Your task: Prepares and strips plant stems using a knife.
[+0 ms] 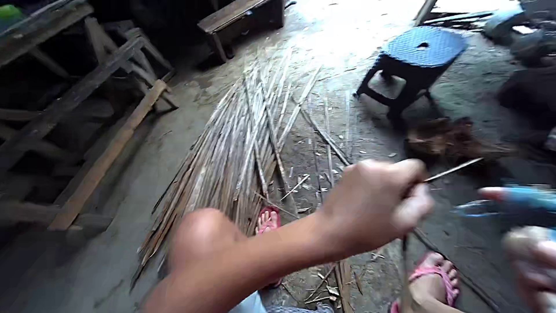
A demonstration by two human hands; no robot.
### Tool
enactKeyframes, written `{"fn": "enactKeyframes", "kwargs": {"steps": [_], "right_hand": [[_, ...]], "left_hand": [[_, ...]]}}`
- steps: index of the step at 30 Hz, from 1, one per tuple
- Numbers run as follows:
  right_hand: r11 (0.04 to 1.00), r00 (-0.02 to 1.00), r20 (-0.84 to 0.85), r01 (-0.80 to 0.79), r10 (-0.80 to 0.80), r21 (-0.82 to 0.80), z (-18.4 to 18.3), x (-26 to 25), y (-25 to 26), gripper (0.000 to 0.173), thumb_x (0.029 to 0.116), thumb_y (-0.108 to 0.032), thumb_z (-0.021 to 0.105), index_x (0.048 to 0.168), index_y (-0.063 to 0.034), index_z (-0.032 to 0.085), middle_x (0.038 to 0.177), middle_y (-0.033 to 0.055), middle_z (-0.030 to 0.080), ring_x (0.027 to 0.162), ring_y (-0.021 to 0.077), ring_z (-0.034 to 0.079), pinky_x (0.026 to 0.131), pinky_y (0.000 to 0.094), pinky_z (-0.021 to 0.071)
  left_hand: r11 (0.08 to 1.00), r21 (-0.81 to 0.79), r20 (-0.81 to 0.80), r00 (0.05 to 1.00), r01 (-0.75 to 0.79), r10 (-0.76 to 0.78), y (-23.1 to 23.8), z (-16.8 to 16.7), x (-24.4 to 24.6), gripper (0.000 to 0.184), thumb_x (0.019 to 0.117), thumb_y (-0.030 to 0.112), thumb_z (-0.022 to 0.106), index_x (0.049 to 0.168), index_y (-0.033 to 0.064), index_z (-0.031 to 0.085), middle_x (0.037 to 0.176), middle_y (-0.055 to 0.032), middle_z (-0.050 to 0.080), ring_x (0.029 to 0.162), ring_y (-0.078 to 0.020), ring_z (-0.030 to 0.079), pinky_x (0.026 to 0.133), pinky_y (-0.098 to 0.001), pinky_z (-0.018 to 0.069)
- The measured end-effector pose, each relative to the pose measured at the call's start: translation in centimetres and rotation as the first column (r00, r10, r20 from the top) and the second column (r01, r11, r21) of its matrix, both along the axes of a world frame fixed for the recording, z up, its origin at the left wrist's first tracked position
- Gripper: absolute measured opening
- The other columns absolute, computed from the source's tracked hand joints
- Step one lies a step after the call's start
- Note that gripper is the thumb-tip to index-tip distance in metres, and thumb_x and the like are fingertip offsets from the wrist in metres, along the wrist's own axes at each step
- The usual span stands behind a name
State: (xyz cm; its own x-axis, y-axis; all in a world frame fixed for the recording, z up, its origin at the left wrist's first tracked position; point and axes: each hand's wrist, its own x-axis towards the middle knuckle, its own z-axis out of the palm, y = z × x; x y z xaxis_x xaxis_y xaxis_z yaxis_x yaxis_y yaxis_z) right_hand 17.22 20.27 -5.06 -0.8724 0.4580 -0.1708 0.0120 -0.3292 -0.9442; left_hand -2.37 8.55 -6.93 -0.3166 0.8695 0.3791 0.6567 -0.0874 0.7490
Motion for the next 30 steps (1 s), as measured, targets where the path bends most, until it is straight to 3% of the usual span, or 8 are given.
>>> {"fn": "enactKeyframes", "kwargs": {"steps": [2, 6, 11, 15, 18, 21, 27, 30], "right_hand": [[0.999, 0.999, -0.025, -0.032, 0.032, -0.025, 0.2, -0.6, -1.9, 0.034, 0.0991, -0.003, 0.057, 0.130, -0.0166, 0.057, 0.090, -0.0122, 0.074, 0.069, 0.0005, 0.069, 0.058, 0.0175, 0.0580], [0.997, 0.997, -0.019, -0.076, 0.075, -0.035, -0.7, -1.3, -3.2, 0.030, 0.0988, 0.002, 0.054, 0.125, -0.0129, 0.058, 0.085, -0.0102, 0.073, 0.069, 0.0034, 0.069, 0.063, 0.0228, 0.0603], [0.997, 0.998, -0.009, -0.056, 0.056, -0.047, -0.8, -2.1, -3.8, 0.023, 0.0978, 0.004, 0.054, 0.111, -0.0135, 0.062, 0.085, -0.0097, 0.074, 0.067, 0.0006, 0.067, 0.060, 0.0191, 0.0577], [1.000, 1.000, -0.017, -0.003, 0.003, 0.026, -0.7, -2.4, -4.3, 0.028, 0.0983, 0.005, 0.053, 0.122, -0.0105, 0.059, 0.088, -0.0124, 0.073, 0.068, -0.0016, 0.066, 0.061, 0.0178, 0.0565], [0.997, 0.998, -0.050, 0.052, -0.049, 0.058, -0.7, -2.4, -4.2, 0.027, 0.0982, 0.004, 0.054, 0.119, -0.0106, 0.062, 0.088, -0.0123, 0.073, 0.068, -0.0017, 0.066, 0.061, 0.0179, 0.0564], [0.992, 0.992, -0.081, 0.099, -0.092, 0.078, -1.1, -2.4, -4.3, 0.023, 0.0983, 0.003, 0.056, 0.113, -0.0132, 0.064, 0.088, -0.0119, 0.074, 0.069, -0.0013, 0.067, 0.062, 0.0181, 0.0571], [0.987, 0.989, -0.090, 0.122, -0.113, 0.101, -1.2, -2.0, -4.3, 0.025, 0.0982, 0.003, 0.056, 0.116, -0.0119, 0.065, 0.089, -0.0121, 0.073, 0.071, -0.0012, 0.066, 0.063, 0.0182, 0.0566], [0.979, 0.985, -0.087, 0.157, -0.147, 0.131, -1.4, -2.1, -4.4, 0.022, 0.0981, 0.003, 0.056, 0.107, -0.0135, 0.067, 0.086, -0.0119, 0.073, 0.069, -0.0010, 0.066, 0.062, 0.0182, 0.0565]], "left_hand": [[1.000, 0.025, 0.042, 0.999, 0.010, -0.011, -1.7, -1.1, 0.4, 0.016, 0.0934, 0.006, 0.059, 0.088, -0.0033, 0.071, 0.064, -0.0052, 0.062, 0.055, -0.0050, 0.055, 0.054, -0.0198, 0.0451], [0.989, 0.149, 0.025, 1.000, -0.017, 0.013, -3.6, -1.6, 1.5, 0.010, 0.0890, 0.005, 0.065, 0.085, -0.0033, 0.069, 0.069, -0.0074, 0.067, 0.061, -0.0029, 0.062, 0.059, -0.0141, 0.0508], [0.982, 0.147, -0.041, 0.991, -0.117, 0.124, -4.6, -1.0, 3.3, 0.011, 0.0804, 0.002, 0.071, 0.072, -0.0034, 0.067, 0.072, -0.0133, 0.070, 0.070, -0.0088, 0.068, 0.065, -0.0157, 0.0515], [0.965, 0.189, -0.148, 0.967, -0.180, 0.209, -4.0, -1.3, 3.5, 0.010, 0.0832, 0.005, 0.071, 0.077, -0.0034, 0.071, 0.072, -0.0126, 0.070, 0.068, -0.0087, 0.066, 0.065, -0.0142, 0.0498], [0.960, 0.218, -0.240, 0.944, -0.173, 0.225, -3.4, -1.3, 3.4, 0.011, 0.0851, 0.007, 0.070, 0.080, -0.0020, 0.074, 0.073, -0.0119, 0.071, 0.071, -0.0105, 0.067, 0.069, -0.0155, 0.0504], [0.949, 0.259, -0.284, 0.925, -0.180, 0.253, -2.9, -1.7, 3.5, 0.013, 0.0865, 0.008, 0.068, 0.080, -0.0012, 0.074, 0.069, -0.0109, 0.068, 0.067, -0.0111, 0.064, 0.066, -0.0160, 0.0485], [0.937, 0.295, -0.328, 0.901, -0.188, 0.284, -2.7, -2.0, 3.8, 0.014, 0.0891, 0.009, 0.068, 0.079, 0.0008, 0.072, 0.066, -0.0083, 0.065, 0.064, -0.0115, 0.061, 0.062, -0.0174, 0.0466], [0.938, 0.298, -0.328, 0.904, -0.179, 0.276, -2.7, -2.1, 3.9, 0.014, 0.0874, 0.007, 0.067, 0.075, 0.0019, 0.069, 0.063, -0.0069, 0.061, 0.061, -0.0112, 0.058, 0.059, -0.0170, 0.0450]]}}
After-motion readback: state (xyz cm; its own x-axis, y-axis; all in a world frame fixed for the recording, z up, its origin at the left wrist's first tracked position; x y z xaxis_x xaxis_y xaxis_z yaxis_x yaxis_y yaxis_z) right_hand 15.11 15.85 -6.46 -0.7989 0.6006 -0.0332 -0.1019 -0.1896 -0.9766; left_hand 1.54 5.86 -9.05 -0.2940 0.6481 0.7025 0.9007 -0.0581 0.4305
